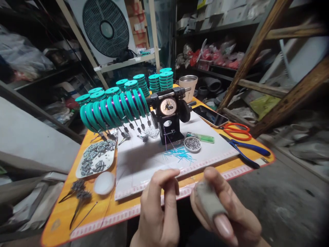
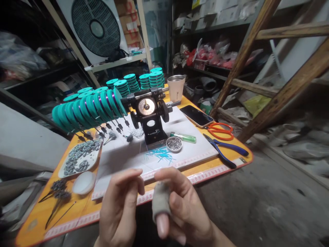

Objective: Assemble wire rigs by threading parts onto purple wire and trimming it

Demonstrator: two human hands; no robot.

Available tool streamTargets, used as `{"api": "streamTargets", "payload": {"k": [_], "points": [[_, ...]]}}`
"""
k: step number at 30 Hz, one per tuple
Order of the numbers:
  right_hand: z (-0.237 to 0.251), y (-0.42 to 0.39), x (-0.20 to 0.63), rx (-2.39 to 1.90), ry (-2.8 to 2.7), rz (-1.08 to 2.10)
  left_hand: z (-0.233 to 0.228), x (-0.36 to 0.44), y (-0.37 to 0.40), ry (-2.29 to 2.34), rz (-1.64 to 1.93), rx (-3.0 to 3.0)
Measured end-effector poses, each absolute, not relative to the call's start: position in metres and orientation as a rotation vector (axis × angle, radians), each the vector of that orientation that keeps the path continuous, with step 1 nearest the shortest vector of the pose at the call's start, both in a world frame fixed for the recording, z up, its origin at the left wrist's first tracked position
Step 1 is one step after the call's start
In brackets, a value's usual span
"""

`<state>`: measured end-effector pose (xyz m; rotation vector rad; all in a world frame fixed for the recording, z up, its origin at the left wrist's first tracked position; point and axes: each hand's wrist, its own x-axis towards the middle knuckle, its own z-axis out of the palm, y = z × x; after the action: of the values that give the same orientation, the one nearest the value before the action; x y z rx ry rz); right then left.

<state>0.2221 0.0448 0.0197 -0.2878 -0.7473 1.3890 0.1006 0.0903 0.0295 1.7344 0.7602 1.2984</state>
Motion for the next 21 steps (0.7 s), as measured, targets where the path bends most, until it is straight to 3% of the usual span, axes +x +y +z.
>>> {"api": "streamTargets", "payload": {"k": [3,8,14,18,21], "points": [[0.026,0.050,0.226,-0.405,-0.777,1.175,0.027,0.107,0.082,0.849,1.288,1.446],[0.026,0.058,0.236,-1.007,-1.247,0.721,0.026,0.107,0.085,0.598,1.226,1.029],[0.025,0.068,0.240,-1.102,-1.711,0.403,0.029,0.094,0.097,0.471,1.211,1.049],[0.027,0.072,0.241,-1.018,-1.827,0.441,0.036,0.087,0.101,0.560,1.238,1.034],[0.025,0.072,0.239,-0.968,-1.636,0.729,0.040,0.089,0.106,0.508,1.100,0.847]]}}
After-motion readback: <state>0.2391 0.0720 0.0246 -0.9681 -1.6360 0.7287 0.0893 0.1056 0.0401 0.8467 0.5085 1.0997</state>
